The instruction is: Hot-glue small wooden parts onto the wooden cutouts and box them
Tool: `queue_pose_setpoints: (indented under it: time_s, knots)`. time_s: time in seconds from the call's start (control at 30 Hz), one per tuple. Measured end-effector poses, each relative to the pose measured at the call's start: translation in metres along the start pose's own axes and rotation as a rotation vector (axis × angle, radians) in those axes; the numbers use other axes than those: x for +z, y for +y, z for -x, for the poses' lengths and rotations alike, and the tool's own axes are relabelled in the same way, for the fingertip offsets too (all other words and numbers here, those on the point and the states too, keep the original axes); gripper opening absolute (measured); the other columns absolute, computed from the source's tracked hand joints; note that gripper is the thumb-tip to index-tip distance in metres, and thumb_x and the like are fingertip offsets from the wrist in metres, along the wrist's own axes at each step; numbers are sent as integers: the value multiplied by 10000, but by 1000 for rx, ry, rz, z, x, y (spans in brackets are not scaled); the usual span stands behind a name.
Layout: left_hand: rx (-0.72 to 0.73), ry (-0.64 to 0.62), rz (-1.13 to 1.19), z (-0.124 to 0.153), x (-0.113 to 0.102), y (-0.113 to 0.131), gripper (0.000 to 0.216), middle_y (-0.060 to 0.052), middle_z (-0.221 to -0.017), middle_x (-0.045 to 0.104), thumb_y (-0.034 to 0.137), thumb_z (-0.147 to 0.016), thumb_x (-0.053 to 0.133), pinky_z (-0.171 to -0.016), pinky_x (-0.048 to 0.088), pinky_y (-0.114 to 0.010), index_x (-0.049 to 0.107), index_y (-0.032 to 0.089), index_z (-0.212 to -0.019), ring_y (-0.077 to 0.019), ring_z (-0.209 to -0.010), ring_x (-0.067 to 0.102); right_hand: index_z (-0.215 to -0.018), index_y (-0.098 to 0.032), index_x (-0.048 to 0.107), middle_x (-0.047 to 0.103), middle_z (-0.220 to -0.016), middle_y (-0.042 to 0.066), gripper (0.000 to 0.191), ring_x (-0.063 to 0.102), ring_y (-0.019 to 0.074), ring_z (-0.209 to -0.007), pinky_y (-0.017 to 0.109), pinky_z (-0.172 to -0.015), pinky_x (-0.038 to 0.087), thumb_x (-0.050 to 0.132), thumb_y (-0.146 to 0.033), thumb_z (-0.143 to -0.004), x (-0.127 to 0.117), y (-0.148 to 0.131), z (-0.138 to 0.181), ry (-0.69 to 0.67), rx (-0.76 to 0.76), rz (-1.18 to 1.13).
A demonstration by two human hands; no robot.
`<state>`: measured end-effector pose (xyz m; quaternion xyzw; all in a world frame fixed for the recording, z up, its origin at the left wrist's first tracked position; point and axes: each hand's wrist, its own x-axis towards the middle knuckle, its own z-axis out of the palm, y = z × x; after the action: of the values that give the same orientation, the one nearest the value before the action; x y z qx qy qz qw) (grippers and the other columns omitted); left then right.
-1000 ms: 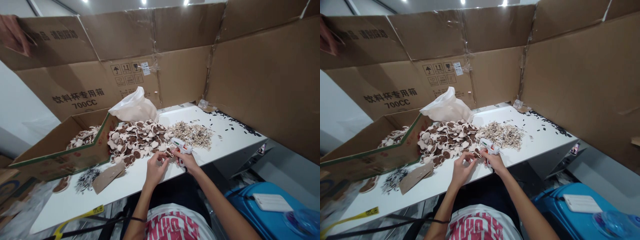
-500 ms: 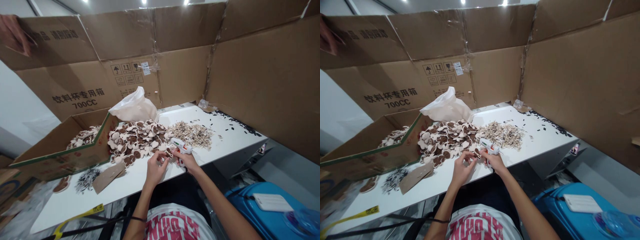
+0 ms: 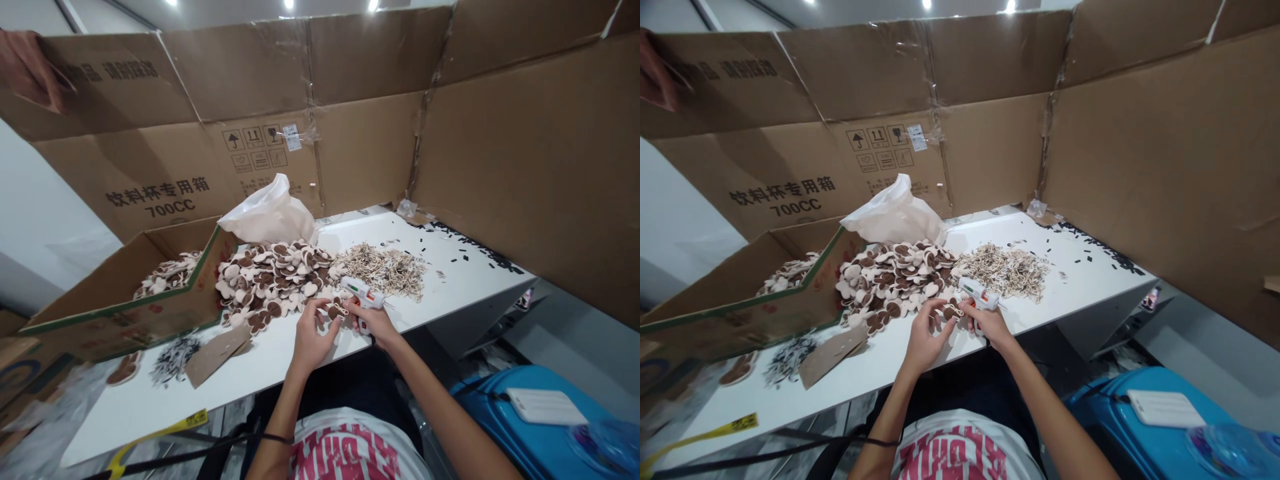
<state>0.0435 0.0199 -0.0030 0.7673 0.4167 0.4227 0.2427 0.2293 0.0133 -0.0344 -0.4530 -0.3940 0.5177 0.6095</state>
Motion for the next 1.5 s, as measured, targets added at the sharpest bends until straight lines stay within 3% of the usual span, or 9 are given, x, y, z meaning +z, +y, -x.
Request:
queue_pose_setpoints:
  time_s: [0.17,0.37,1.1,1.5]
  knots:
    - [8,-65,-37,0,0,1,180,-6,-829,653,393,-959,650,-673,453,-282,691,222,-997,-156,-697,544,-816,-206,706,587,-523,-45,384,509,123,-410,246,-435,436,868,-548,-756,0,0,1,-19,28,-7]
    - [-6,-95,-74,-1,1,1,316,30,-660,502,456,-956,645,-612,385,-268,605,212,-760,-146,-627,486,-788,-214,696,589,-526,-42,401,520,123,-417,238,-435,433,869,-572,-739,0,-1,1,-43,28,-4]
    - [-71,-194,-3,0,3,-2,370,37,-658,454,466,-971,606,-623,341,-273,544,198,-723,-136,-642,441,-813,-207,685,595,-563,-46,433,534,121,-444,235,-447,438,895,-575,-721,0,-3,2,-68,22,15]
    - [-89,-203,-19,-2,1,3,299,30,-661,478,396,-945,595,-637,336,-274,558,194,-727,-139,-653,446,-831,-210,676,596,-548,-46,395,539,122,-434,244,-467,430,860,-556,-788,-4,3,-2,-110,10,54]
